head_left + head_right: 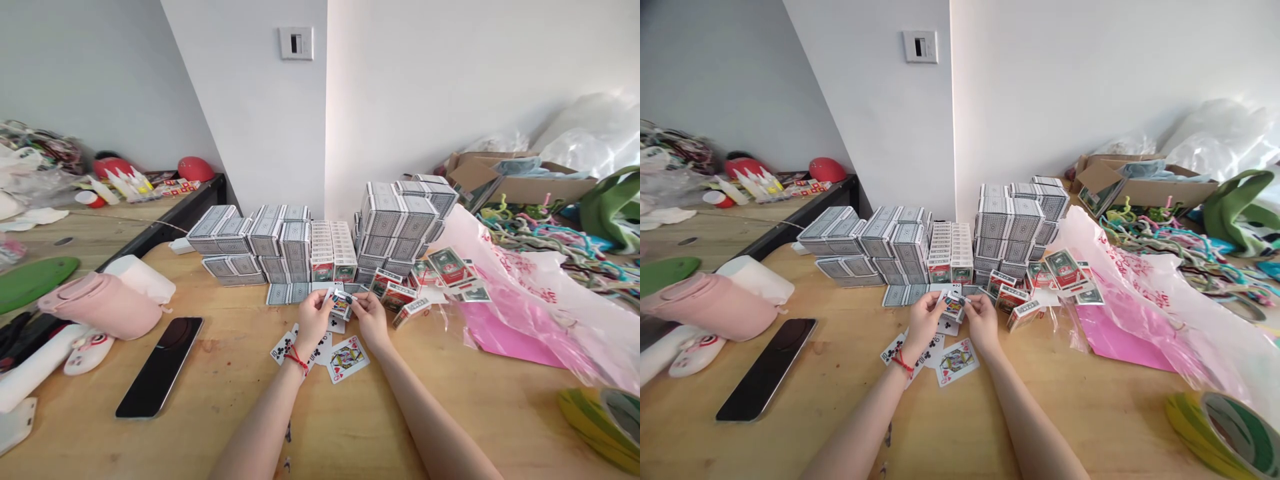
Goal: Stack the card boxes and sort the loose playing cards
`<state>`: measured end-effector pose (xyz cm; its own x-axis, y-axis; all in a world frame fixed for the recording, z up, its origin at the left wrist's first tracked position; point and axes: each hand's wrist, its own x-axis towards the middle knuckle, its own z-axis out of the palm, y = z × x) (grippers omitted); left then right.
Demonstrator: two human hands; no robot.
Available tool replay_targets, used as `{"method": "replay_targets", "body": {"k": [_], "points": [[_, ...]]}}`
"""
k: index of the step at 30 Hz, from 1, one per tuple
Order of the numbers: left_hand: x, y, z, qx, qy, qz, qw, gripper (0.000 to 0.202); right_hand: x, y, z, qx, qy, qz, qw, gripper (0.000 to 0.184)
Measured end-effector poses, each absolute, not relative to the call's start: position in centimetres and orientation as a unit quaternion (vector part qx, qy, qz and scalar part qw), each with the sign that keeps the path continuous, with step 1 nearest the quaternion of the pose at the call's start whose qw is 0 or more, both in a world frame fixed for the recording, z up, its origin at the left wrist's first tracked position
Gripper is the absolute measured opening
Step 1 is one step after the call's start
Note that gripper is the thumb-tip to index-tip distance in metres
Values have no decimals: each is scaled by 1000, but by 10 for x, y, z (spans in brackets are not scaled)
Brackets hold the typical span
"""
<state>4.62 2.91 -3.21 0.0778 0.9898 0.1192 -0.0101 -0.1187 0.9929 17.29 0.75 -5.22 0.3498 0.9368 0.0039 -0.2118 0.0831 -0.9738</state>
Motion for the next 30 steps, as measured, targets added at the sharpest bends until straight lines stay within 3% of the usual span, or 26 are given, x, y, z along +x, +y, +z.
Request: {"method": "replay_targets", "body": {"k": [11, 30], "points": [[43, 29, -30, 609, 488, 480, 400, 17, 170, 1, -41, -488, -410, 519, 569, 29], [43, 25, -30, 654, 459, 455, 393, 20, 166, -5, -36, -471, -428, 561, 529, 23]]}}
